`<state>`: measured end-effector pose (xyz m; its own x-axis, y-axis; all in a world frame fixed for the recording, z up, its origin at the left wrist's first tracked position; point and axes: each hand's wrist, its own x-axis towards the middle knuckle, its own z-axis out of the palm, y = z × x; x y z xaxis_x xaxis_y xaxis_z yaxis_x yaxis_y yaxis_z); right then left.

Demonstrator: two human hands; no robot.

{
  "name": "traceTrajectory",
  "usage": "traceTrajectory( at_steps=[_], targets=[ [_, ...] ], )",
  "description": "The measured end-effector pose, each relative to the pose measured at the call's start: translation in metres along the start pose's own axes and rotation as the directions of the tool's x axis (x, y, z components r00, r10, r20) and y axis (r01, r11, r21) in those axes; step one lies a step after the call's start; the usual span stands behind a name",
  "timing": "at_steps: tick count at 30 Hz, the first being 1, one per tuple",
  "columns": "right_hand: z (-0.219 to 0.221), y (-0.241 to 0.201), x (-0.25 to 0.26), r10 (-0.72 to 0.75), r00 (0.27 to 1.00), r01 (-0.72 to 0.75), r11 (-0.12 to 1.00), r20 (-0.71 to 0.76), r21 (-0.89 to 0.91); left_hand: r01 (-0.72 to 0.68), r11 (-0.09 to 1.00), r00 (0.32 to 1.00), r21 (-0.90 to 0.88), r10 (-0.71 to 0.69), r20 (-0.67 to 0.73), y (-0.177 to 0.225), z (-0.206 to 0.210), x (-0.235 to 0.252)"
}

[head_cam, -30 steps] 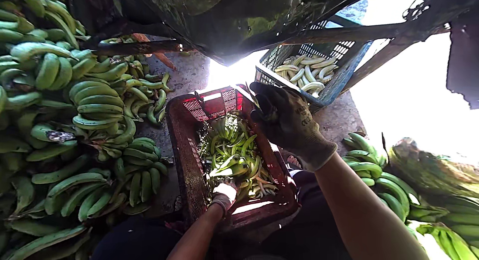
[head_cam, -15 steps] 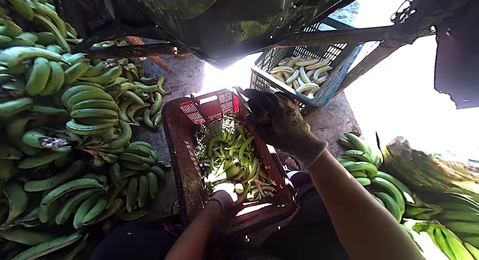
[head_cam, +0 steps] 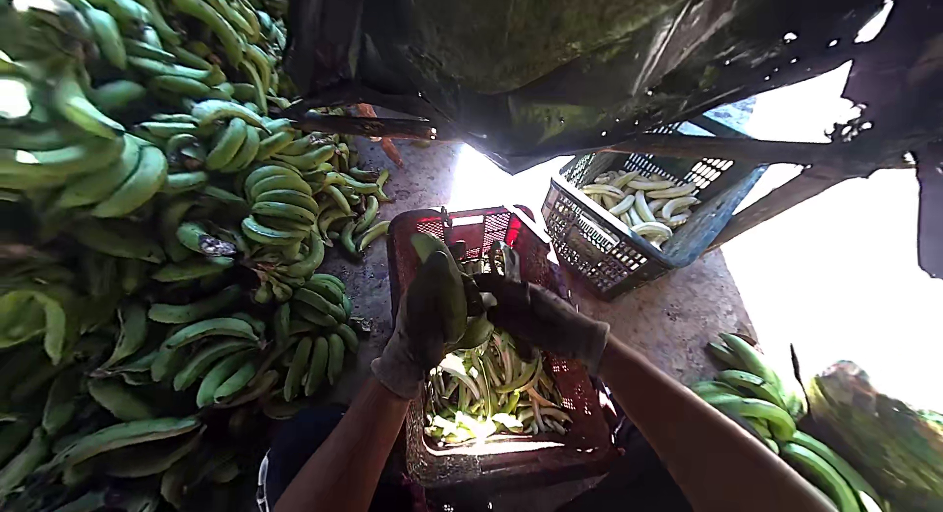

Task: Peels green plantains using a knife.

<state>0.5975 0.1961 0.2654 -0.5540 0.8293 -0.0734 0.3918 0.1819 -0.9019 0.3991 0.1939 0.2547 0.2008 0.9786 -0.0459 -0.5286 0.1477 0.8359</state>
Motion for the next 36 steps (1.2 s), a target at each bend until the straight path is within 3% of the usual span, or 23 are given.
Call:
traceTrajectory(
  at_steps=[3, 5, 8, 10, 12, 14, 15, 16, 18, 20, 22, 23, 25, 26, 27, 28, 30, 32, 34, 36],
  targets=[
    [0.027, 0.018, 0.009, -0.270, 0.960, 0.256, 0.952, -0.070, -0.165, -0.114, 0.983, 0.988, -0.144, 0.127, 0.085, 0.021, -0.001, 0.001],
    [0.042, 0.030, 0.015, -0.294, 0.945, 0.236, 0.916, -0.142, -0.324, -0.144, 0.938, 0.972, -0.314, 0.194, 0.132, 0.036, -0.012, 0.008],
    [0.049, 0.046, 0.013, -0.021, 0.993, -0.037, 0.876, -0.114, -0.482, -0.303, 0.814, 0.899, -0.495, 0.417, 0.135, 0.072, -0.053, 0.018],
    [0.050, 0.064, 0.006, 0.289, 0.957, -0.236, 0.811, 0.015, -0.535, -0.475, 0.754, 0.815, -0.454, 0.572, 0.097, 0.097, -0.087, 0.019],
    [0.046, 0.072, 0.005, 0.438, 0.897, -0.399, 0.858, 0.054, -0.324, -0.543, 0.702, 0.783, -0.461, 0.622, 0.024, 0.100, -0.092, 0.024],
    [0.049, 0.061, 0.006, 0.364, 0.930, -0.367, 0.909, 0.056, 0.199, -0.467, 0.672, 0.848, -0.574, 0.524, -0.078, 0.080, -0.065, 0.025],
    [0.053, 0.048, 0.006, 0.245, 0.963, -0.265, 0.802, 0.109, 0.536, -0.410, 0.703, 0.884, -0.581, 0.463, -0.063, 0.064, -0.052, 0.022],
    [0.057, 0.029, 0.007, 0.108, 0.984, -0.180, 0.649, 0.144, 0.739, -0.357, 0.769, 0.905, -0.530, 0.426, 0.010, 0.048, -0.040, 0.019],
    [0.058, -0.003, 0.016, -0.075, 0.993, -0.045, 0.449, 0.088, 0.892, -0.306, 0.907, 0.914, -0.289, 0.365, 0.178, 0.029, -0.026, 0.015],
    [0.054, -0.013, 0.024, -0.108, 0.994, 0.011, 0.350, 0.029, 0.937, -0.282, 0.954, 0.942, 0.098, 0.256, 0.216, 0.024, -0.025, 0.010],
    [0.052, -0.005, 0.028, -0.019, 0.996, 0.082, 0.401, -0.082, 0.912, -0.254, 0.890, 0.967, 0.379, 0.220, 0.129, 0.021, -0.032, 0.005],
    [0.049, 0.002, 0.029, 0.045, 0.983, 0.136, 0.474, -0.178, 0.870, -0.232, 0.877, 0.972, 0.421, 0.220, 0.077, 0.018, -0.034, 0.001],
    [0.040, 0.007, 0.035, 0.097, 0.896, 0.240, 0.715, -0.434, 0.657, -0.117, 0.944, 0.992, 0.309, 0.127, -0.013, 0.017, -0.033, -0.004],
    [0.034, 0.007, 0.038, 0.049, 0.843, 0.243, 0.854, -0.536, 0.460, 0.003, 0.981, 0.999, 0.194, 0.007, -0.050, 0.021, -0.028, -0.003],
    [0.027, 0.004, 0.039, -0.055, 0.808, 0.194, 0.965, -0.587, 0.178, 0.106, 0.990, 0.992, 0.089, -0.100, -0.073, 0.024, -0.026, 0.000],
    [0.021, 0.000, 0.038, -0.140, 0.814, 0.136, 0.990, -0.564, -0.048, 0.151, 0.988, 0.985, 0.029, -0.147, -0.095, 0.024, -0.026, 0.004],
    [0.015, -0.013, 0.033, -0.147, 0.881, 0.059, 0.977, -0.449, -0.205, 0.069, 0.998, 0.985, -0.001, -0.068, -0.156, 0.021, -0.030, 0.009],
    [0.015, -0.017, 0.030, -0.065, 0.917, 0.011, 0.990, -0.393, -0.139, -0.112, 0.991, 0.981, 0.073, 0.122, -0.150, 0.023, -0.034, 0.008],
    [0.016, -0.014, 0.028, 0.022, 0.919, -0.045, 0.998, -0.394, -0.051, -0.282, 0.926, 0.935, 0.250, 0.324, -0.146, 0.028, -0.034, 0.005],
    [0.016, -0.010, 0.025, 0.073, 0.911, -0.081, 0.997, -0.406, -0.003, -0.342, 0.852, 0.896, 0.396, 0.422, -0.135, 0.031, -0.034, 0.001]
  ],
)
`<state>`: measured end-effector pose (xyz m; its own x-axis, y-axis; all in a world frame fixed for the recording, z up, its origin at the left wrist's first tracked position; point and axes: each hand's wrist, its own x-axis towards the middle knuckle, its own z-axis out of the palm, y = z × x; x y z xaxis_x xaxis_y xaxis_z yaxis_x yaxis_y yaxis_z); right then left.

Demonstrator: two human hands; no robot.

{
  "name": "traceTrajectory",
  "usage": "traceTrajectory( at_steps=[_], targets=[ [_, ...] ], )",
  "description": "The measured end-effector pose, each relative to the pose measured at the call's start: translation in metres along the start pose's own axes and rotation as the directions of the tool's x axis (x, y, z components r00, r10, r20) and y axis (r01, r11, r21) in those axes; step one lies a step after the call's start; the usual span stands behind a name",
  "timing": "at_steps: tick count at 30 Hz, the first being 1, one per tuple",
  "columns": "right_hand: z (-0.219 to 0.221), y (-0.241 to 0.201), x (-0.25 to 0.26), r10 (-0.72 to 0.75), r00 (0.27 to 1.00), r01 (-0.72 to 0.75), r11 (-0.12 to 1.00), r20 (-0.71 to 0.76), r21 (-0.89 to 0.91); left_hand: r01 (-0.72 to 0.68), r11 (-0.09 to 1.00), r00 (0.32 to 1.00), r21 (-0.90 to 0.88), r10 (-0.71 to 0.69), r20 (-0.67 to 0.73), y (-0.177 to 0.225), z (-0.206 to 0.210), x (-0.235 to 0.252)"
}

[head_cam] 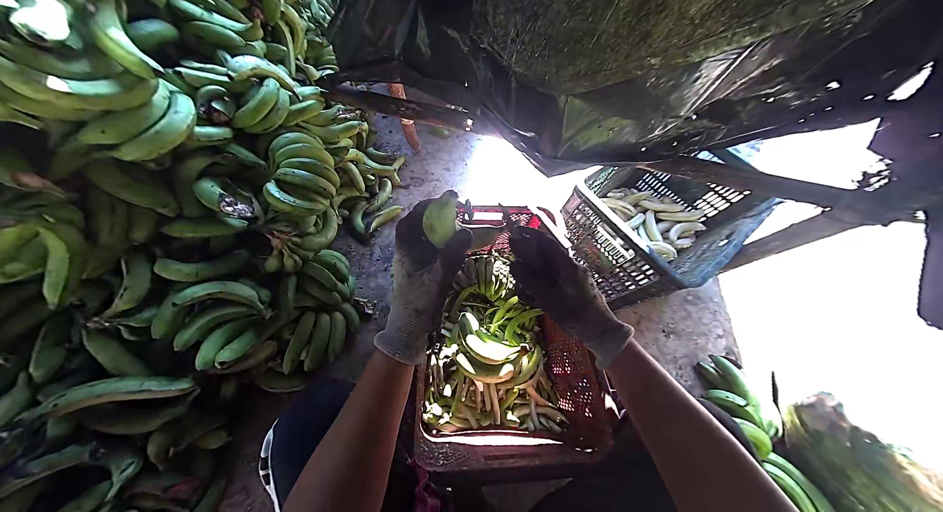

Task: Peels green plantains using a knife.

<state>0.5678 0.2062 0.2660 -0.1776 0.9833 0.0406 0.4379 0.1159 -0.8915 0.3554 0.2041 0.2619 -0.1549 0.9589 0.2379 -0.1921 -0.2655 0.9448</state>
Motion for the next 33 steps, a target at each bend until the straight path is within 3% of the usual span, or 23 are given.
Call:
traceTrajectory(
  at_steps=[3, 5, 6, 8, 9, 10, 12, 14, 16, 18, 21, 24, 26, 28, 30, 33],
  targets=[
    [-0.001, -0.007, -0.008, -0.055, 0.995, 0.058, 0.998, -0.080, 0.036, -0.075, 0.990, 0.997, 0.115, 0.074, 0.012, 0.002, -0.003, -0.004],
    [-0.004, -0.011, -0.014, -0.049, 0.997, 0.049, 0.999, -0.058, 0.009, -0.145, 0.980, 0.989, 0.135, 0.140, 0.046, 0.002, -0.002, -0.004],
    [-0.006, -0.008, -0.014, 0.069, 0.997, -0.068, 0.997, 0.045, -0.039, -0.163, 0.983, 0.985, 0.085, 0.158, 0.063, 0.003, -0.002, -0.004],
    [-0.006, 0.004, -0.004, 0.428, 0.861, -0.386, 0.902, 0.273, -0.195, -0.109, 0.992, 0.985, -0.065, 0.117, 0.125, 0.006, -0.007, -0.005],
    [-0.004, 0.007, 0.000, 0.505, 0.806, -0.441, 0.860, 0.310, -0.255, -0.046, 0.991, 0.984, -0.129, 0.067, 0.166, 0.008, -0.012, -0.004],
    [-0.005, 0.009, 0.001, 0.500, 0.806, -0.442, 0.864, 0.315, -0.240, 0.017, 0.986, 0.982, -0.164, 0.014, 0.189, 0.009, -0.017, -0.001],
    [-0.011, 0.011, -0.003, 0.292, 0.910, -0.261, 0.955, 0.294, -0.141, 0.104, 0.985, 0.984, -0.138, -0.081, 0.159, 0.008, -0.023, 0.002],
    [-0.012, 0.014, -0.007, -0.044, 0.961, 0.087, 0.985, 0.274, -0.147, 0.167, 0.980, 0.981, -0.107, -0.155, 0.114, 0.010, -0.025, 0.008],
    [-0.013, 0.016, -0.012, -0.300, 0.911, 0.374, 0.891, 0.284, -0.256, 0.219, 0.974, 0.973, -0.059, -0.213, 0.089, 0.011, -0.026, 0.010],
    [-0.008, 0.013, -0.015, -0.434, 0.859, 0.509, 0.776, 0.271, -0.372, 0.262, 0.965, 0.961, 0.029, -0.264, 0.086, 0.012, -0.024, 0.003],
    [-0.007, 0.008, -0.007, -0.440, 0.876, 0.477, 0.722, 0.199, -0.502, 0.241, 0.968, 0.946, 0.064, -0.249, 0.209, 0.011, -0.014, -0.010],
    [-0.021, 0.005, 0.015, -0.428, 0.903, 0.317, 0.732, -0.045, -0.603, 0.320, 0.947, 0.908, 0.007, -0.309, 0.285, 0.010, -0.005, -0.018],
    [-0.035, 0.005, 0.025, -0.324, 0.936, 0.189, 0.794, -0.138, -0.578, 0.413, 0.910, 0.850, -0.044, -0.367, 0.377, 0.010, -0.007, -0.015],
    [-0.041, 0.005, 0.021, -0.227, 0.965, 0.131, 0.856, -0.136, -0.500, 0.466, 0.882, 0.816, -0.068, -0.398, 0.419, 0.011, -0.013, -0.010],
    [-0.035, 0.002, 0.005, -0.237, 0.971, 0.210, 0.897, -0.020, -0.388, 0.423, 0.902, 0.865, -0.081, -0.375, 0.333, 0.010, -0.017, -0.005],
    [-0.015, 0.003, -0.016, -0.281, 0.940, 0.331, 0.887, 0.191, -0.322, 0.275, 0.957, 0.959, 0.090, -0.279, 0.039, 0.006, -0.018, -0.004]
  ],
)
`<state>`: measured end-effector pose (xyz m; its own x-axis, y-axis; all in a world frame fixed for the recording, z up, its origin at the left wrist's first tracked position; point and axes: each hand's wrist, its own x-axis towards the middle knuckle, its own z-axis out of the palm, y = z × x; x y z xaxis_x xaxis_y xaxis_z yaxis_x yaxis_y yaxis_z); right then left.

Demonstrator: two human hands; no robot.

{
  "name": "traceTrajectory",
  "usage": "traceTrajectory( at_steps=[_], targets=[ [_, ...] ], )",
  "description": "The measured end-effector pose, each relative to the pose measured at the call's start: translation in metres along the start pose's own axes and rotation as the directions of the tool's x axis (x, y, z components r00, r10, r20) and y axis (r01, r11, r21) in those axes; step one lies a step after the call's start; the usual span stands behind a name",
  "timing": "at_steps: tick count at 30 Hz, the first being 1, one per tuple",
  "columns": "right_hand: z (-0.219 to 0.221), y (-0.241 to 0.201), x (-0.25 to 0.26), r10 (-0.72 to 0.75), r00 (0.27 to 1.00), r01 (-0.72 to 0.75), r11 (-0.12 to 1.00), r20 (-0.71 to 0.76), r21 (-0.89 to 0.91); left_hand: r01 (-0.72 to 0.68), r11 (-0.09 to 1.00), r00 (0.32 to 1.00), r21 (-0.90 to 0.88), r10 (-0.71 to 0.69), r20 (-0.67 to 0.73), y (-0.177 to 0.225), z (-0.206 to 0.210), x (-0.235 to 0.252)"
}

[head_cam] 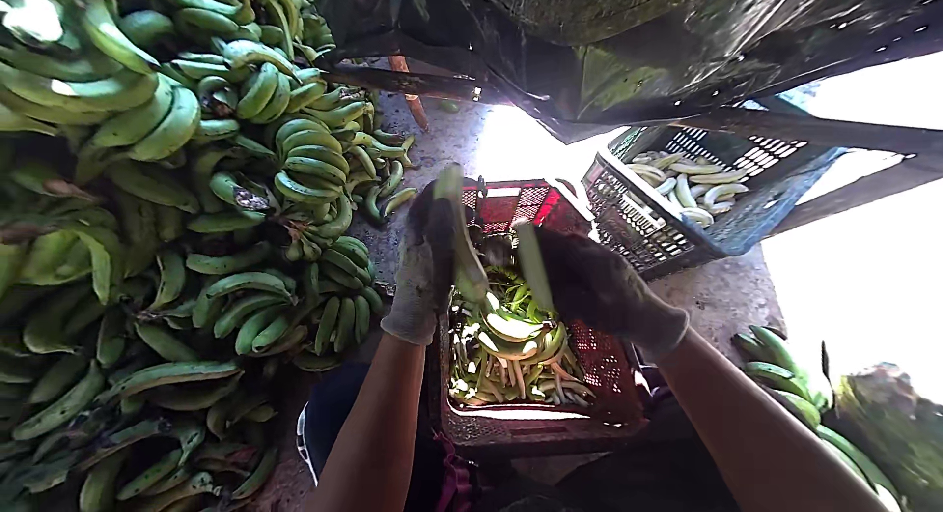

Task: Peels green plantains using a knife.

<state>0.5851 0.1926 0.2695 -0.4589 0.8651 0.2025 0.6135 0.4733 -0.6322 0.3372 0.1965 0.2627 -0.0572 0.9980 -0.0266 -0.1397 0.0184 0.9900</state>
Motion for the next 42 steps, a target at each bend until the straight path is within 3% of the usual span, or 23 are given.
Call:
traceTrajectory(
  at_steps=[3, 6, 9, 10, 12, 14, 16, 18, 20, 22, 24, 26, 28, 30, 32, 34, 36, 39, 42],
  targets=[
    [0.010, -0.003, -0.001, -0.084, 0.993, 0.085, 0.996, 0.082, -0.018, -0.107, 0.993, 0.989, 0.050, 0.111, -0.097, -0.001, 0.003, 0.002],
    [0.000, 0.006, 0.016, -0.193, 0.978, 0.179, 0.971, -0.078, -0.157, -0.077, 0.995, 0.989, -0.057, 0.083, 0.126, 0.001, 0.010, -0.013],
    [-0.023, 0.019, 0.031, -0.138, 0.945, 0.054, 0.959, -0.296, -0.277, 0.046, 0.998, 0.914, 0.045, -0.060, 0.401, 0.004, 0.011, -0.021],
    [-0.029, 0.022, 0.032, -0.099, 0.939, 0.010, 0.965, -0.328, -0.263, 0.074, 0.992, 0.900, 0.098, -0.108, 0.422, 0.005, 0.012, -0.020],
    [-0.032, 0.021, 0.030, -0.062, 0.959, -0.006, 0.972, -0.277, -0.237, 0.130, 0.991, 0.922, 0.031, -0.132, 0.364, 0.003, 0.013, -0.018],
    [-0.017, 0.012, 0.024, -0.097, 0.980, 0.055, 0.972, -0.175, -0.229, 0.082, 0.991, 0.968, -0.110, -0.053, 0.247, -0.009, 0.007, -0.008],
    [0.006, 0.003, 0.012, -0.147, 0.985, 0.126, 0.971, -0.090, -0.205, 0.002, 0.988, 1.000, -0.155, -0.003, -0.003, -0.016, 0.005, 0.001],
    [0.023, -0.006, 0.007, -0.198, 0.979, 0.184, 0.964, -0.055, -0.192, -0.089, 0.980, 0.981, -0.179, 0.055, -0.185, -0.011, 0.010, 0.008],
    [0.026, -0.009, 0.010, -0.217, 0.975, 0.203, 0.955, -0.044, -0.214, -0.181, 0.967, 0.959, -0.182, 0.133, -0.250, -0.004, 0.016, 0.010],
    [0.018, -0.003, 0.018, -0.231, 0.972, 0.216, 0.948, -0.039, -0.235, -0.163, 0.976, 0.980, -0.145, 0.143, -0.140, -0.005, 0.011, 0.001],
    [0.006, 0.012, 0.032, -0.176, 0.982, 0.163, 0.970, -0.063, -0.179, -0.029, 0.993, 0.996, -0.116, 0.038, 0.077, -0.005, 0.005, -0.013],
    [-0.007, 0.027, 0.044, -0.102, 0.989, 0.094, 0.993, -0.108, -0.077, 0.135, 0.988, 0.913, -0.070, -0.096, 0.396, 0.001, 0.002, -0.020],
    [-0.015, 0.033, 0.046, -0.049, 0.991, 0.042, 0.998, -0.126, -0.054, 0.252, 0.968, 0.819, -0.002, -0.212, 0.534, 0.006, 0.008, -0.021],
    [-0.011, 0.022, 0.039, -0.051, 0.988, 0.041, 0.997, -0.145, -0.069, 0.239, 0.970, 0.872, -0.041, -0.195, 0.449, 0.001, 0.010, -0.018],
    [0.004, 0.008, 0.026, -0.119, 0.986, 0.100, 0.983, -0.115, -0.157, 0.093, 0.981, 0.982, -0.169, -0.063, 0.175, -0.014, 0.009, -0.008],
    [0.022, -0.002, 0.015, -0.218, 0.973, 0.194, 0.950, -0.076, -0.247, -0.032, 0.954, 0.999, -0.298, 0.019, -0.047, -0.025, 0.003, 0.002],
    [0.032, -0.005, 0.013, -0.280, 0.954, 0.244, 0.933, -0.108, -0.264, -0.139, 0.902, 0.985, -0.409, 0.085, -0.147, -0.025, 0.004, 0.009],
    [0.024, -0.008, 0.016, -0.279, 0.952, 0.240, 0.937, -0.129, -0.253, -0.155, 0.872, 0.987, -0.465, 0.121, -0.103, -0.016, 0.010, 0.010],
    [0.011, 0.001, 0.023, -0.172, 0.977, 0.150, 0.976, -0.130, -0.159, -0.113, 0.910, 0.987, -0.400, 0.149, 0.061, -0.008, 0.015, 0.002]
  ],
)
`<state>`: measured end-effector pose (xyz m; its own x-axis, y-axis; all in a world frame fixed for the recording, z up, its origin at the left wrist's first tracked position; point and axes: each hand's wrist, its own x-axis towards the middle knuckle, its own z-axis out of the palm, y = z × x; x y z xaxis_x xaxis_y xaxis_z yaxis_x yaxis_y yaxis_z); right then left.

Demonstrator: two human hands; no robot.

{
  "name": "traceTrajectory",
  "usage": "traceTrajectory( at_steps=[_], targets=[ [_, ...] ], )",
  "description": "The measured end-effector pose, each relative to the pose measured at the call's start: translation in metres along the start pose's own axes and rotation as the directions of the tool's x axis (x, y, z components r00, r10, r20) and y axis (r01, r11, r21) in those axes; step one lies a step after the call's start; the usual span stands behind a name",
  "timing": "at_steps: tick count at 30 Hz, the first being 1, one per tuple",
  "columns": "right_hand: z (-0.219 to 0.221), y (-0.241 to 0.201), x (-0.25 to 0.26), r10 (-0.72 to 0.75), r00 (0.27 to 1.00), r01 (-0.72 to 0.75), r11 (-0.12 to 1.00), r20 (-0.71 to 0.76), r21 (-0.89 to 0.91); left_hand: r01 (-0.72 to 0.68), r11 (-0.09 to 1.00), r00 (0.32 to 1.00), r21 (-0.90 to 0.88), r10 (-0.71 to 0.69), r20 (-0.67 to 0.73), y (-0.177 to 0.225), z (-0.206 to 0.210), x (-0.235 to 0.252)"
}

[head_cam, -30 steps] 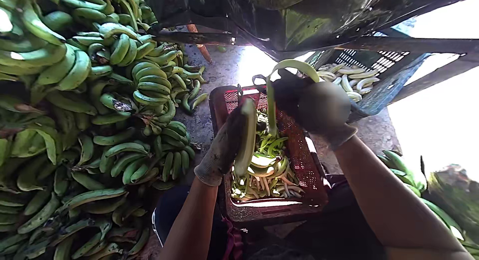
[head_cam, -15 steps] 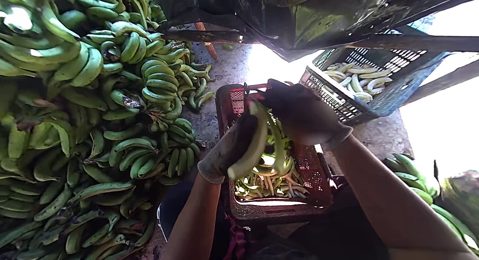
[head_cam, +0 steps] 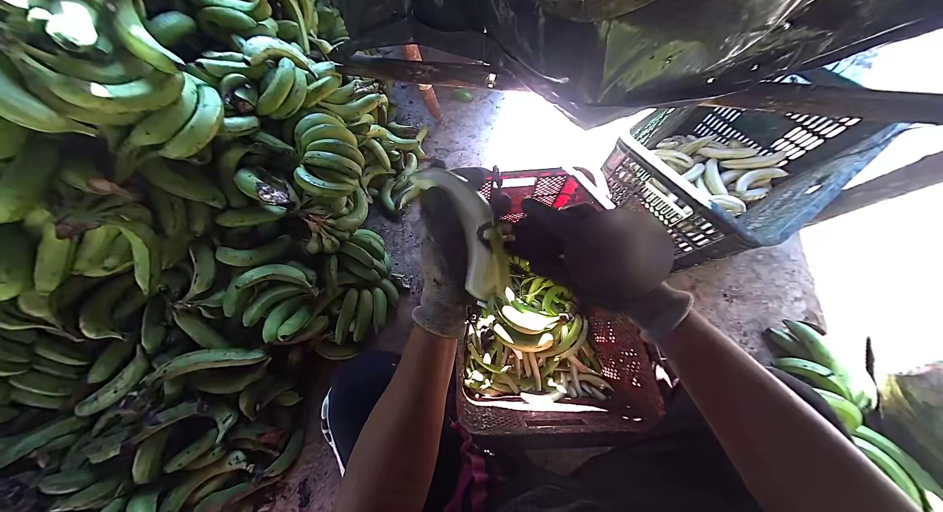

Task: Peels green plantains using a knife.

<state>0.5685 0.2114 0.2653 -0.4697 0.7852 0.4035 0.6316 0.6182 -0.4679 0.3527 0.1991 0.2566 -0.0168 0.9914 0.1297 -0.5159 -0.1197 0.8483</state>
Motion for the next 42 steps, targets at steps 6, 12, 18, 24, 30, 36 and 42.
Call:
traceTrajectory(
  at_steps=[6, 12, 18, 24, 30, 36, 42],
  targets=[
    [-0.023, 0.035, 0.011, 0.126, 0.981, -0.171, 0.922, 0.149, 0.348, 0.331, 0.914, 0.827, 0.235, -0.401, 0.395, 0.010, 0.000, -0.013],
    [0.000, 0.023, 0.002, 0.129, 0.988, -0.135, 0.989, 0.089, 0.065, 0.352, 0.915, 0.917, 0.198, -0.379, 0.121, -0.010, 0.003, -0.006],
    [0.023, 0.001, -0.014, -0.211, 0.974, 0.188, 0.956, -0.080, -0.226, 0.121, 0.895, 0.992, -0.430, -0.097, 0.078, -0.016, -0.027, 0.030],
    [0.018, -0.008, -0.005, -0.294, 0.946, 0.239, 0.918, -0.138, -0.318, 0.054, 0.811, 0.999, -0.583, -0.046, 0.028, -0.012, -0.033, 0.028],
    [0.009, -0.010, 0.002, -0.127, 0.991, 0.111, 0.964, -0.051, -0.241, 0.063, 0.924, 0.996, -0.377, -0.080, -0.029, -0.006, -0.002, 0.024],
    [0.004, 0.003, -0.001, 0.007, 0.998, -0.021, 0.968, -0.056, -0.250, 0.192, 0.963, 0.981, 0.190, -0.180, -0.078, -0.013, 0.007, -0.003],
    [-0.016, 0.013, 0.014, 0.644, 0.635, -0.768, 0.583, 0.426, 0.264, 0.138, 0.685, 0.955, 0.716, -0.283, 0.086, -0.023, 0.010, -0.006]
  ],
)
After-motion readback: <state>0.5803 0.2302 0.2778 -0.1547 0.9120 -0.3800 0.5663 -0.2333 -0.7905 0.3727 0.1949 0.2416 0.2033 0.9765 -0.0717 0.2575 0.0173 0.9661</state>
